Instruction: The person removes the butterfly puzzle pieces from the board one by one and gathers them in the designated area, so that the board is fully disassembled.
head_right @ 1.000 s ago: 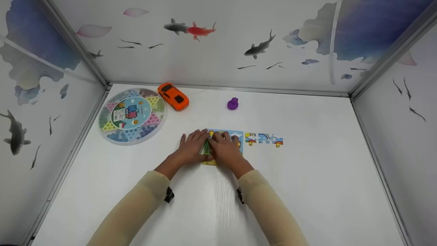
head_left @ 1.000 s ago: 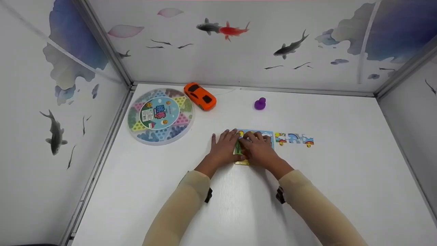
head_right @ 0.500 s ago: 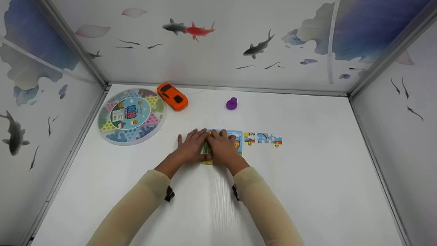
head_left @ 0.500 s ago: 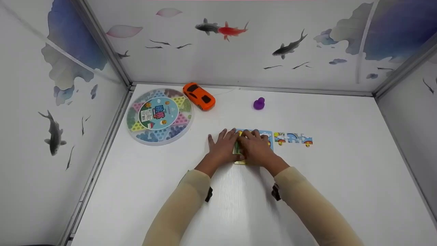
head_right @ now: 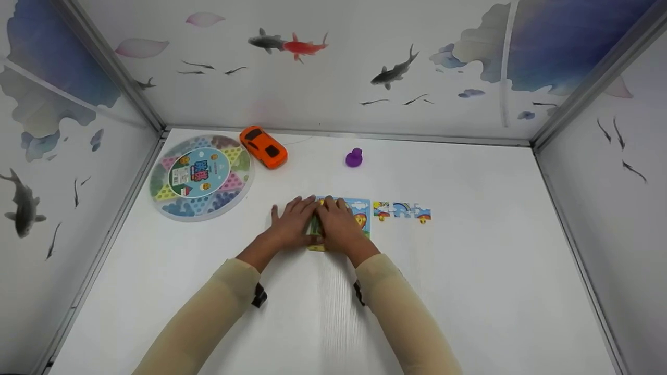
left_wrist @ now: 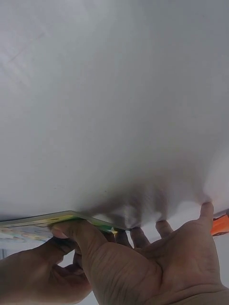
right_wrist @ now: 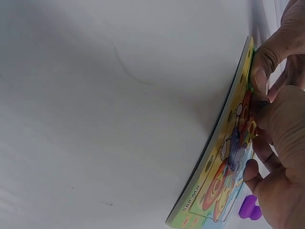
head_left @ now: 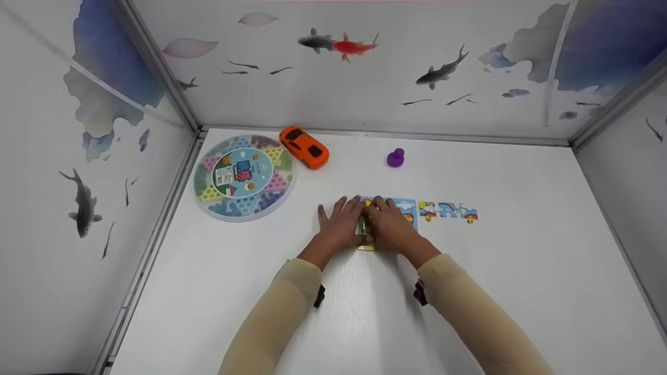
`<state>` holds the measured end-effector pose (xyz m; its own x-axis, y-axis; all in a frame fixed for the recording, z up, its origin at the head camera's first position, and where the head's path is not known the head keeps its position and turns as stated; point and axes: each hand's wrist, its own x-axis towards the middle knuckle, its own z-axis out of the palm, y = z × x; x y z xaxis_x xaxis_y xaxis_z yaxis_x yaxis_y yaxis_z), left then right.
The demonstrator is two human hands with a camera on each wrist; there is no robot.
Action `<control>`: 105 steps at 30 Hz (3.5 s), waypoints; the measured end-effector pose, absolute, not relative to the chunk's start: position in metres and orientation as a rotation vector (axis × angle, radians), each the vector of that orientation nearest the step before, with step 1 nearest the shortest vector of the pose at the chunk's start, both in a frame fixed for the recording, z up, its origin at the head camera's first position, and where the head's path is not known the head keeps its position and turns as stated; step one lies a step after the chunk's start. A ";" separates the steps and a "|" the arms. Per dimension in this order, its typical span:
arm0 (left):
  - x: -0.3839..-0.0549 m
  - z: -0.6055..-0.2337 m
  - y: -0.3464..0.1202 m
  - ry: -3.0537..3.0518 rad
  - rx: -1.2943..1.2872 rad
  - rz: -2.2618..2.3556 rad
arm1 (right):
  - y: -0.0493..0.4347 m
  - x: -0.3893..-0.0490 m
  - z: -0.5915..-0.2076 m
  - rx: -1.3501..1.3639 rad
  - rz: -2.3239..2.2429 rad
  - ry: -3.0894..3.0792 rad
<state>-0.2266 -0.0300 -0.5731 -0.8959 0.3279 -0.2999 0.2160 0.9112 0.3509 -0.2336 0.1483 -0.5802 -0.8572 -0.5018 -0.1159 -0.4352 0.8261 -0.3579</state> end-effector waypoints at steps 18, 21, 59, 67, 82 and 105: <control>-0.225 -0.572 -0.031 2.723 0.410 0.471 | 0.147 -0.228 -0.579 -0.735 -0.418 2.891; -0.225 -0.572 -0.031 2.723 0.407 0.469 | 0.146 -0.227 -0.579 -0.731 -0.439 2.880; -0.228 -0.575 -0.029 2.720 0.394 0.428 | 0.179 -0.227 -0.582 -0.862 -0.528 2.886; -0.227 -0.575 -0.030 2.718 0.391 0.459 | 0.196 -0.225 -0.582 -0.903 -0.530 2.932; -0.227 -0.578 -0.030 2.710 0.392 0.504 | 0.236 -0.216 -0.584 -0.944 -0.487 3.045; -0.226 -0.575 -0.030 2.712 0.395 0.532 | 0.292 -0.201 -0.593 -0.876 -0.410 3.156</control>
